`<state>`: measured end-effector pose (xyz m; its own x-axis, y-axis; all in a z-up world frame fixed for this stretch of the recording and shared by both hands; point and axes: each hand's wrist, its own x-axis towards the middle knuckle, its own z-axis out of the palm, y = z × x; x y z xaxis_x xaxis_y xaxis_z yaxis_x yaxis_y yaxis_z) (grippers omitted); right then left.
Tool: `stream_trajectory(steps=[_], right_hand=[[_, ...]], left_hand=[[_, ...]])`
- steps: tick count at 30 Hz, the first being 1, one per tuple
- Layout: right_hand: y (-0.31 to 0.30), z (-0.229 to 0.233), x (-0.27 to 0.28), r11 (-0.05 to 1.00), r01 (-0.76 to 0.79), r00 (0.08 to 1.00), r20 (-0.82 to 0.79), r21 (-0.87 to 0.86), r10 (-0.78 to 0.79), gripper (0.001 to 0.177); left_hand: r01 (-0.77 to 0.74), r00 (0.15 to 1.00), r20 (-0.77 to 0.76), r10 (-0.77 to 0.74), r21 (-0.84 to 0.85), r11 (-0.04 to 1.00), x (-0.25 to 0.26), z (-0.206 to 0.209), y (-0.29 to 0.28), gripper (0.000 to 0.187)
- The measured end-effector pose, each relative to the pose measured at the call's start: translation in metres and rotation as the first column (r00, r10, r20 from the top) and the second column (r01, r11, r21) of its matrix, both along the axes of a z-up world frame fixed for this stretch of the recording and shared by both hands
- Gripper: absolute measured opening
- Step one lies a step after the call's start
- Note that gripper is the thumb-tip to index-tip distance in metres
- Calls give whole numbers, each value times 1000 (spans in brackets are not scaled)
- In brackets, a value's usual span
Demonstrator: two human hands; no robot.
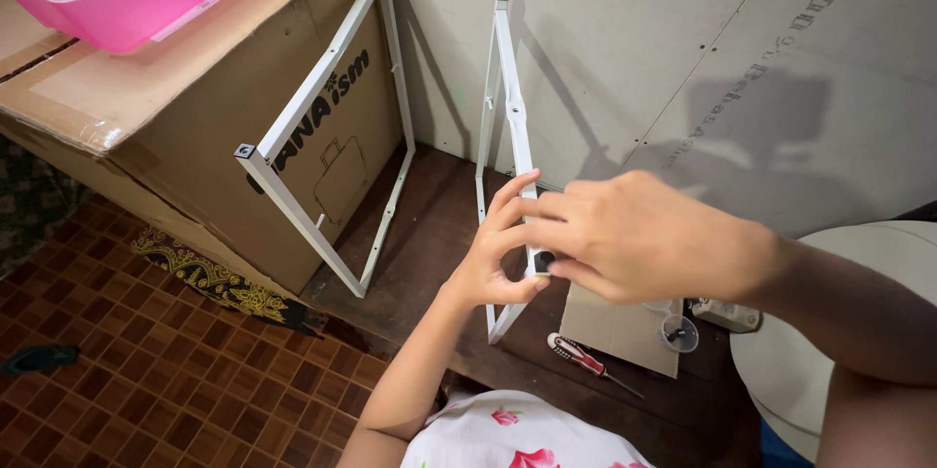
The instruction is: The person sits on the floor and assembles a white metal folding table frame. They unfold and join the leg frames, attach cross bars, align the central hinge, and use a screwdriver to tighten screws on the frame joints.
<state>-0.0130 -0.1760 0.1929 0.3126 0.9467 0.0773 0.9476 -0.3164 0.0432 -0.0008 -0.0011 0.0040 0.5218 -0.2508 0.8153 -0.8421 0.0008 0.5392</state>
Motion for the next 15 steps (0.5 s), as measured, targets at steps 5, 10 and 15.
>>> stream_trajectory(steps=[5,10,15], right_hand=[[0,-7,-5,993,84,994,-62,-76,-89,36],[5,-28,0,892,193,977,159,-409,-139,28],[-7,-22,10,987,121,987,117,-107,-109,35]], left_hand=[[-20,1000,20,19,8,1000,3,-4,-3,40],[-24,999,25,23,28,999,5,-6,-8,36],[-30,999,13,29,31,999,4,-5,-7,40]])
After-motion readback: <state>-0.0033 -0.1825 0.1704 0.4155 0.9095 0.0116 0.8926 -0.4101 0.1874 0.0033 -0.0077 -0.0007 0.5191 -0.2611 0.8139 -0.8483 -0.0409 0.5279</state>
